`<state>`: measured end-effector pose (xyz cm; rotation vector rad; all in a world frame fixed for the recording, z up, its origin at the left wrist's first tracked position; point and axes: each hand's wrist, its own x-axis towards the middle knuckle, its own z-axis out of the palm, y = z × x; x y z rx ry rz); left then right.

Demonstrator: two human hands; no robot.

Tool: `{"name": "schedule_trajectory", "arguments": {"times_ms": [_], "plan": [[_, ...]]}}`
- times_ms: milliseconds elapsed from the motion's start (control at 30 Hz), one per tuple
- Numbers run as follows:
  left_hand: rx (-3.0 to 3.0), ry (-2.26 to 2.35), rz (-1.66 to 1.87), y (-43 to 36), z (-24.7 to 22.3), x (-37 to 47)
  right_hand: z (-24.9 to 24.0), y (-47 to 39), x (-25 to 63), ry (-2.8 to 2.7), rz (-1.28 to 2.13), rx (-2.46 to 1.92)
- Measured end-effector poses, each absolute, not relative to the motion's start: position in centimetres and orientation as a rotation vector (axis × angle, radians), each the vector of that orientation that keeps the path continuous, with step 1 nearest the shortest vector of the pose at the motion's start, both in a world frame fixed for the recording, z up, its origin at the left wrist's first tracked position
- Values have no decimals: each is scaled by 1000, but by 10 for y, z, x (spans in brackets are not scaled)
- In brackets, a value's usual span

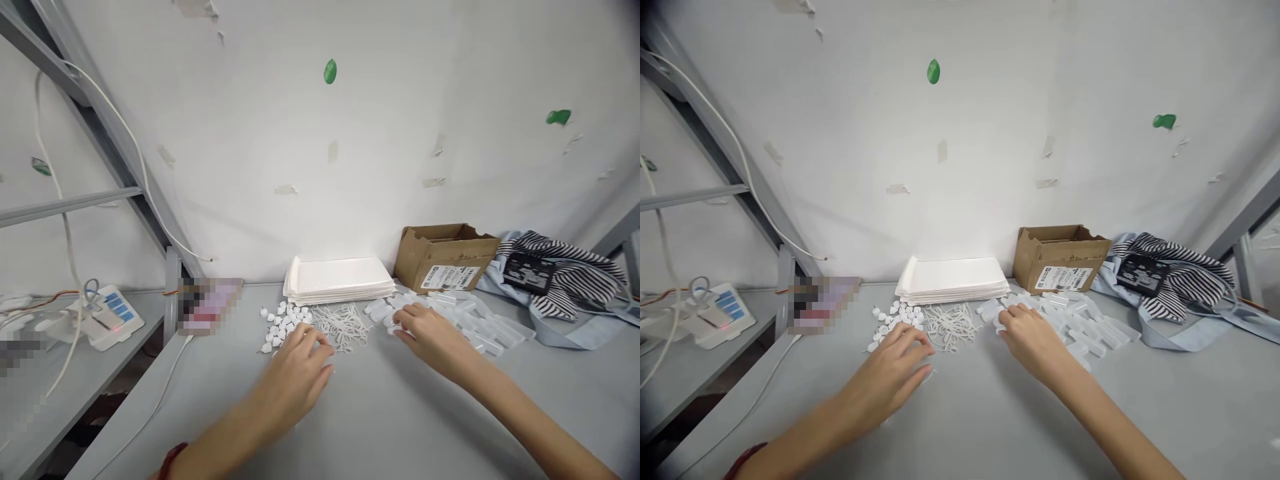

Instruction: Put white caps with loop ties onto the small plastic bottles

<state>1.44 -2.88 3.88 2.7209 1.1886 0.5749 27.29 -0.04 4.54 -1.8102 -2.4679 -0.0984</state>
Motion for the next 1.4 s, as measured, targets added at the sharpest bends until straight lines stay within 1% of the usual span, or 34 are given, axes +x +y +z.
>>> {"name": "schedule_trajectory", "arguments": {"times_ms": [67,133,333,500,600,667,767,833,933,1033,1100,1400], "plan": [[2802,1137,449,-23,41,32,52,0,285,-2414,-75,-1976],[2829,1143,411,-15,40,46,58,-2,294,-2378,-13,-2091],[2744,1157,555,-6,26,57,65,-17,294,-2426,56,-2258],[2778,1051,547,-18,37,50,61,-23,285,-2510,83,-2282],[2702,941,746,-25,44,39,57,-22,285,-2502,140,-2127],[2592,892,951,-29,45,29,56,-22,284,-2398,233,-1892],[2454,907,1238,-34,42,14,57,-29,273,-2101,454,-1477],[2383,992,1345,-37,39,7,56,-36,260,-1877,605,-1309],[2350,1107,1336,-40,37,4,48,-47,238,-1651,933,-1238],[2384,1039,1332,-43,37,7,37,-54,224,-1494,1300,-1188],[2392,985,1343,-44,36,8,31,-56,221,-1415,1450,-1143],[2323,967,1307,-46,38,9,29,-60,218,-1239,1534,-1159]]}}
